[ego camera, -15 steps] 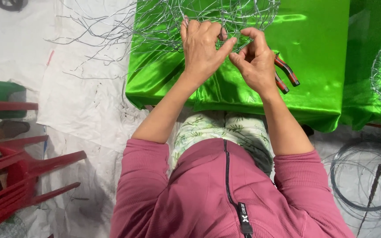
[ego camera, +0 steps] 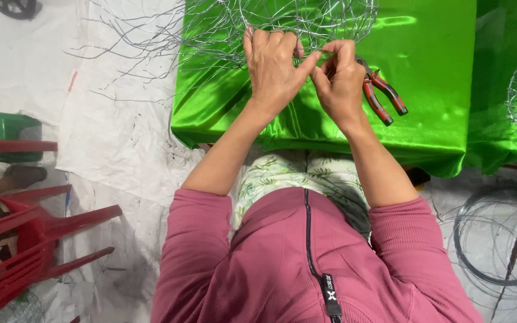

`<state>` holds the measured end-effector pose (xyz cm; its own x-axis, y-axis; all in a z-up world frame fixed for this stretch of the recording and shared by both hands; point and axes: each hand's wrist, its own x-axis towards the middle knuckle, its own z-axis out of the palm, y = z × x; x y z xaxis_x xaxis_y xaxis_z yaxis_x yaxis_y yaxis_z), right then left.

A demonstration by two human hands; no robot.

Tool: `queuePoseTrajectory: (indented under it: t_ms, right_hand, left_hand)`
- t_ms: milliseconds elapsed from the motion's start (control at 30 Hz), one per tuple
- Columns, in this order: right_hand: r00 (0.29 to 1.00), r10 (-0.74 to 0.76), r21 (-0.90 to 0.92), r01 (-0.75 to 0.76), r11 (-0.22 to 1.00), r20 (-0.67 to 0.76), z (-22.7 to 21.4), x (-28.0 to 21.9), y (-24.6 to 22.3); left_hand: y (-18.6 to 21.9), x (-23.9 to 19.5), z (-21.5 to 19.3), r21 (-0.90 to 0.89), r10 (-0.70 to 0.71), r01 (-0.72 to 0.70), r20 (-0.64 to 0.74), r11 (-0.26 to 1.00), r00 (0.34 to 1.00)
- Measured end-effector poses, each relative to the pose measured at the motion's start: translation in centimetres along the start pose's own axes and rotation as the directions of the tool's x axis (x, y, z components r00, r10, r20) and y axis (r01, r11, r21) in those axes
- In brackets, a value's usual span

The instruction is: Assembling a spherical wire frame by cutting and twisting metal wires using pliers.

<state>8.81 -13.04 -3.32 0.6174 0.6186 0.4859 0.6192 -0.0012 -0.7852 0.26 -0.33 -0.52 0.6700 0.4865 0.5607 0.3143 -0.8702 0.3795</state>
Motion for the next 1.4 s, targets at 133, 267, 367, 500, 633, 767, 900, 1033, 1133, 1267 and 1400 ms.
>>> queuePoseTrajectory:
  t_ms: [133,267,367,500,633,767,900,1033,1133,1267,1400]
  right_hand:
    - [0.998,-0.005,-0.093,0.011,0.996,0.058,-0.9,-0.3,-0.2]
    - [0.977,-0.192,-0.354,0.213,0.91,0.094,-1.7,-1.4,-0.3]
    - [0.941,-0.334,-0.417,0.327,0.848,0.059,-1.7,-2.0,0.5]
    - [0.889,-0.457,-0.307,0.423,0.852,-0.042,-1.9,-1.8,0.6]
    - [0.902,-0.413,-0.335,0.352,0.874,-0.129,-2.4,-1.4,1.3]
    - [0.86,-0.507,-0.623,0.367,0.691,-0.056,-3.9,0.0,2.0]
    - [0.864,-0.499,-0.709,0.392,0.586,0.065,-5.1,0.8,3.4]
    - [0.918,-0.352,-0.777,0.355,0.52,0.184,-5.7,1.2,5.9]
    - [0.893,-0.431,-0.74,0.375,0.558,0.128,-5.5,2.0,6.2]
    - [0.818,-0.574,-0.604,0.44,0.665,-0.036,-3.8,3.5,6.8]
    - [0.798,-0.588,-0.592,0.411,0.694,-0.135,-2.8,5.0,7.6]
  left_hand:
    - [0.1,0.2,-0.2,-0.017,0.017,-0.017,-0.01,1.0,1.0]
    - [-0.6,0.6,0.0,-0.02,0.01,-0.011,-0.039,1.0,0.999]
    - [-0.6,0.5,0.2,-0.01,0.032,-0.033,-0.06,0.999,0.998]
    - [-0.9,1.0,0.1,-0.005,0.03,-0.03,0.031,1.0,0.999]
    - [-1.3,1.5,0.6,0.042,0.049,-0.051,0.042,0.998,0.998]
    - [-1.0,2.4,0.5,0.071,0.03,-0.035,0.075,0.997,0.997]
    - [-0.7,3.0,1.1,0.183,0.033,-0.042,0.054,0.982,0.998]
    - [-0.5,3.3,1.3,0.227,-0.019,-0.005,0.103,0.974,0.995]
    - [-0.5,3.8,2.3,0.327,0.016,-0.04,0.073,0.944,0.997]
    - [0.0,5.6,2.2,0.329,-0.043,0.007,0.102,0.944,0.994]
    - [0.2,6.7,2.0,0.322,-0.073,0.015,0.169,0.947,0.983]
